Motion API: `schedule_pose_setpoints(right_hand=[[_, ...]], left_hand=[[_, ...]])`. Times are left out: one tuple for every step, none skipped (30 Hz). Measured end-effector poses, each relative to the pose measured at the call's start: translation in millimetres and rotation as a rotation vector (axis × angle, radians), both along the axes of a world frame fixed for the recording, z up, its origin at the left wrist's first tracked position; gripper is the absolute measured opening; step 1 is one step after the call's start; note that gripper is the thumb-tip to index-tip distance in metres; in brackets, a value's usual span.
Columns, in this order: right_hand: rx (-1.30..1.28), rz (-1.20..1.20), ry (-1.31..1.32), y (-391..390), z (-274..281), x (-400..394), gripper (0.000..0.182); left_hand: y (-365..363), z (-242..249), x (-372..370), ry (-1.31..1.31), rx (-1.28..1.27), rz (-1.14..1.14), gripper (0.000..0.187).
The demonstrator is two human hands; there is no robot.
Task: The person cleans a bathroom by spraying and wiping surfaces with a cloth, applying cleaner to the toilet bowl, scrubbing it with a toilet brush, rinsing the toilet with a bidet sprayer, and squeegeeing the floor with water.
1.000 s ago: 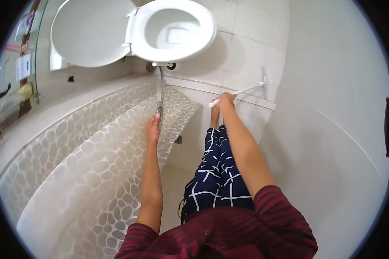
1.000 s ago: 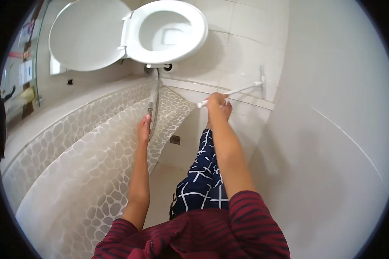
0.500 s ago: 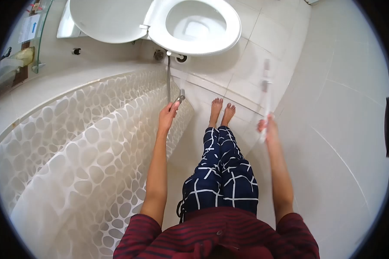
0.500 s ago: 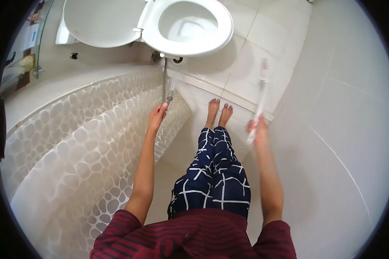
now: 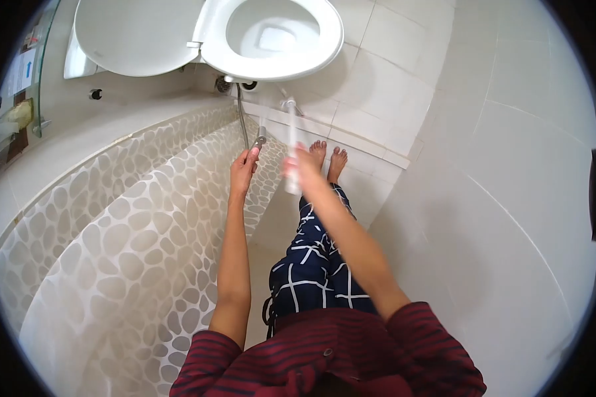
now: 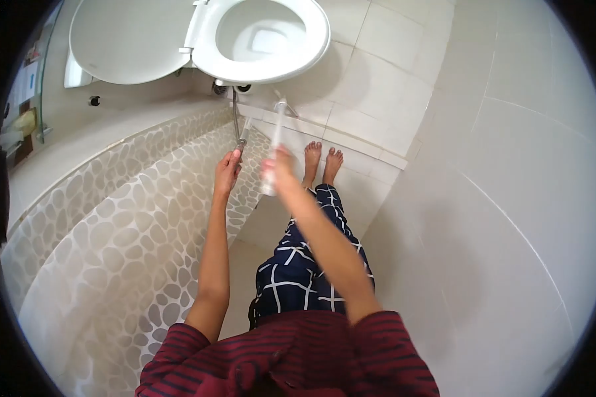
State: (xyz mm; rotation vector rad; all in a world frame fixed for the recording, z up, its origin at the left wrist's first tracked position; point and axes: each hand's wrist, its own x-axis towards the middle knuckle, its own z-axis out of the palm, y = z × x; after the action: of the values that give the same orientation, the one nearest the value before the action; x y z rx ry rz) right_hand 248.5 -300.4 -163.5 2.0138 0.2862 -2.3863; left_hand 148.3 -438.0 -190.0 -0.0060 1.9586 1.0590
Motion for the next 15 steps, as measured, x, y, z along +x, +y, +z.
schedule_pose_setpoints(right_hand=[[0.016,-0.072,0.205,11.8,-9.7,49.5,0.027],[0.069,0.124,0.185,37.9,9.4,89.4,0.036],[0.123,0.319,0.164,64.5,30.1,128.8,0.046],[0.373,0.422,0.024,72.3,26.0,178.6,0.049],[0.465,0.589,-0.043,96.1,14.1,233.1,0.049],[0.558,0.990,-0.375,123.9,17.9,263.3,0.052],[0.755,1.250,-0.450,151.3,7.2,311.4,0.049],[0.960,1.499,-0.580,178.4,-3.7,359.3,0.047],[0.956,1.556,-0.617,201.8,-3.9,376.7,0.047],[0.951,1.615,-0.653,216.9,-4.4,384.1,0.048],[0.934,1.648,-0.652,222.9,-4.2,384.4,0.048],[0.917,1.677,-0.656,228.3,-4.8,385.0,0.048],[0.898,1.702,-0.665,232.4,-4.2,385.6,0.047],[0.874,1.734,-0.648,234.6,-2.6,379.5,0.047],[0.848,1.767,-0.633,231.7,4.9,360.0,0.046]], left_hand=[[0.5,1.5,-0.3,-0.022,-0.010,0.011,0.037],[3.9,3.0,-1.4,-0.027,0.004,0.022,0.037],[7.9,5.5,-1.7,-0.030,0.016,0.036,0.037],[8.0,8.0,-0.3,-0.041,0.022,0.050,0.036],[7.3,9.5,0.2,-0.058,0.012,0.053,0.037],[9.2,8.9,-1.2,-0.072,0.008,0.053,0.038],[10.0,6.7,-1.4,-0.090,0.003,0.052,0.039],[9.9,2.5,-0.2,-0.094,0.001,0.043,0.039],[9.7,-2.2,0.1,-0.097,-0.001,0.033,0.039],[8.0,-5.0,1.5,-0.099,-0.004,0.024,0.039],[8.4,-3.0,3.4,-0.110,-0.021,0.025,0.039],[10.7,-1.2,4.3,-0.120,-0.035,0.022,0.039],[13.5,-0.6,5.5,-0.132,-0.048,0.013,0.040],[13.7,-2.0,7.7,-0.129,-0.058,0.011,0.040],[12.5,-2.5,9.8,-0.129,-0.068,0.009,0.040]])
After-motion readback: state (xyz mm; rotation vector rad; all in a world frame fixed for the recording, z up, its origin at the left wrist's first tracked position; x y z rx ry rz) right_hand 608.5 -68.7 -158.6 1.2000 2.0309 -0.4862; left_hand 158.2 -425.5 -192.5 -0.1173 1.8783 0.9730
